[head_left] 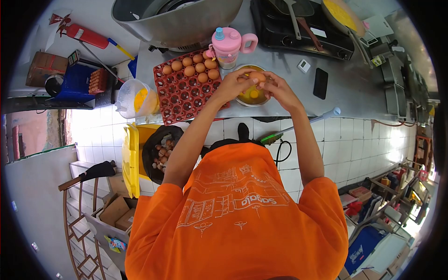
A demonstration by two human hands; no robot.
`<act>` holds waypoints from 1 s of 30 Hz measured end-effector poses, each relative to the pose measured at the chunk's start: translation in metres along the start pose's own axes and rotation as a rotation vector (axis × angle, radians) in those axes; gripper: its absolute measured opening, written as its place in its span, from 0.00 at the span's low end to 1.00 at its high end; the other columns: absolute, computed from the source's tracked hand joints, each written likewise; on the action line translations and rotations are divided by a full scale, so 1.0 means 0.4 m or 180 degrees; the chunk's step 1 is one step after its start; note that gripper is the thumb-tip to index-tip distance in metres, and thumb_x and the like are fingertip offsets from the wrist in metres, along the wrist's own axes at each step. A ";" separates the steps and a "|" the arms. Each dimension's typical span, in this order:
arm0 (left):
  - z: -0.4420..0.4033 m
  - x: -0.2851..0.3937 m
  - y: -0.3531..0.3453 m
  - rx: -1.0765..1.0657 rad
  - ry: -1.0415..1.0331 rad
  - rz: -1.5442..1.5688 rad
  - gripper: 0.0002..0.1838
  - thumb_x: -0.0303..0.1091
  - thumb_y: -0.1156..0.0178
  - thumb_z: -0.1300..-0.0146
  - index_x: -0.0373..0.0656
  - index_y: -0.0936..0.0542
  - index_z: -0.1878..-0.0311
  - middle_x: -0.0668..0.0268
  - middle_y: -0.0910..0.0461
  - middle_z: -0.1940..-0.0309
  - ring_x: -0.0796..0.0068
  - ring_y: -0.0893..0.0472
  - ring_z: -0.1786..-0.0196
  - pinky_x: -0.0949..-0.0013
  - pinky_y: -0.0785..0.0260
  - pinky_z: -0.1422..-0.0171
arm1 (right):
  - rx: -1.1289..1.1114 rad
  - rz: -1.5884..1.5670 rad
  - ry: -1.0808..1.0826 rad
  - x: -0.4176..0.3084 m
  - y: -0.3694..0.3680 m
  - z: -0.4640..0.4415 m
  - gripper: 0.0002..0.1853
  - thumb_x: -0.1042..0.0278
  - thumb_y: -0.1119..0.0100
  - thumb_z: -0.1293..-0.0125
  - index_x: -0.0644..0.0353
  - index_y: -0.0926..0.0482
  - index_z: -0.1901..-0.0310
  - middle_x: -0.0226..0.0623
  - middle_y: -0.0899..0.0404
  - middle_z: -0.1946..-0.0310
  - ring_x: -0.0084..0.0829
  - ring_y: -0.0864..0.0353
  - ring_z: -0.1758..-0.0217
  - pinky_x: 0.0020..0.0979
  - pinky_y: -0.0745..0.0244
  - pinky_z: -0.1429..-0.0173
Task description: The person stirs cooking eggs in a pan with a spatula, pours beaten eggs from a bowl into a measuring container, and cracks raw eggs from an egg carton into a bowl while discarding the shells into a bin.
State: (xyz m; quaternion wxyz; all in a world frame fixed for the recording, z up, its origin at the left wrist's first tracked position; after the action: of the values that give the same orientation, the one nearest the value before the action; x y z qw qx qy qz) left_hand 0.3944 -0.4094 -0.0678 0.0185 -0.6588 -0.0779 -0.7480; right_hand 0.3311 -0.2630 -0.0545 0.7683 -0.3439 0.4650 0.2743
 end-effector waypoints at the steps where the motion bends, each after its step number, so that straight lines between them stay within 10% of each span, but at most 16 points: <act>1: 0.007 0.007 0.001 -0.0076 -0.0022 0.0019 0.26 0.43 0.35 0.32 0.37 0.24 0.36 0.64 0.16 0.55 0.82 0.20 0.56 0.76 0.27 0.53 | 0.0009 0.0637 0.0079 -0.014 0.005 0.002 0.25 0.60 0.37 0.31 0.62 0.30 0.38 0.31 0.21 0.63 0.17 0.26 0.68 0.20 0.33 0.65; 6: 0.018 0.039 -0.008 -0.0038 -0.0372 -0.0446 0.27 0.43 0.31 0.36 0.42 0.23 0.37 0.63 0.15 0.55 0.78 0.18 0.55 0.73 0.25 0.51 | 0.0083 0.1571 0.0273 -0.038 0.015 -0.005 0.25 0.65 0.32 0.38 0.63 0.26 0.42 0.32 0.20 0.61 0.20 0.22 0.61 0.23 0.27 0.59; 8: 0.026 0.084 -0.005 0.0152 -0.0678 -0.1192 0.26 0.44 0.31 0.42 0.44 0.20 0.42 0.52 0.14 0.60 0.55 0.13 0.57 0.61 0.22 0.51 | 0.0018 0.1666 0.0371 -0.031 0.015 -0.014 0.23 0.69 0.37 0.38 0.60 0.28 0.41 0.33 0.21 0.61 0.19 0.24 0.62 0.22 0.28 0.61; 14: 0.036 0.102 -0.021 0.0573 -0.1016 -0.2092 0.23 0.43 0.33 0.43 0.46 0.21 0.46 0.52 0.14 0.65 0.45 0.15 0.62 0.50 0.21 0.58 | 0.0286 0.1966 0.0756 -0.004 0.021 -0.037 0.22 0.72 0.41 0.40 0.61 0.27 0.43 0.34 0.21 0.63 0.21 0.24 0.65 0.24 0.28 0.62; 30: 0.016 0.039 -0.020 0.0723 -0.1376 -0.2596 0.25 0.43 0.36 0.43 0.42 0.23 0.44 0.50 0.16 0.71 0.47 0.15 0.67 0.49 0.21 0.62 | 0.0894 0.2406 0.0981 0.016 0.000 -0.056 0.25 0.63 0.41 0.42 0.60 0.23 0.42 0.49 0.15 0.56 0.44 0.14 0.61 0.38 0.20 0.51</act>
State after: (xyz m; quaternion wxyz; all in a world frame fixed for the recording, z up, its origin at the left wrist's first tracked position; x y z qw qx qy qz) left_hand 0.3976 -0.3993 -0.0522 -0.2214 -0.7089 -0.4134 -0.5268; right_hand 0.3220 -0.2799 -0.0676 0.5747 -0.0784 0.7004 0.4159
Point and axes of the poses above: each hand's wrist, its own z-axis away from the middle knuckle, its own y-axis out of the back of the hand, x = y × z, the point moved 7 cm from there along -z, towards the middle knuckle
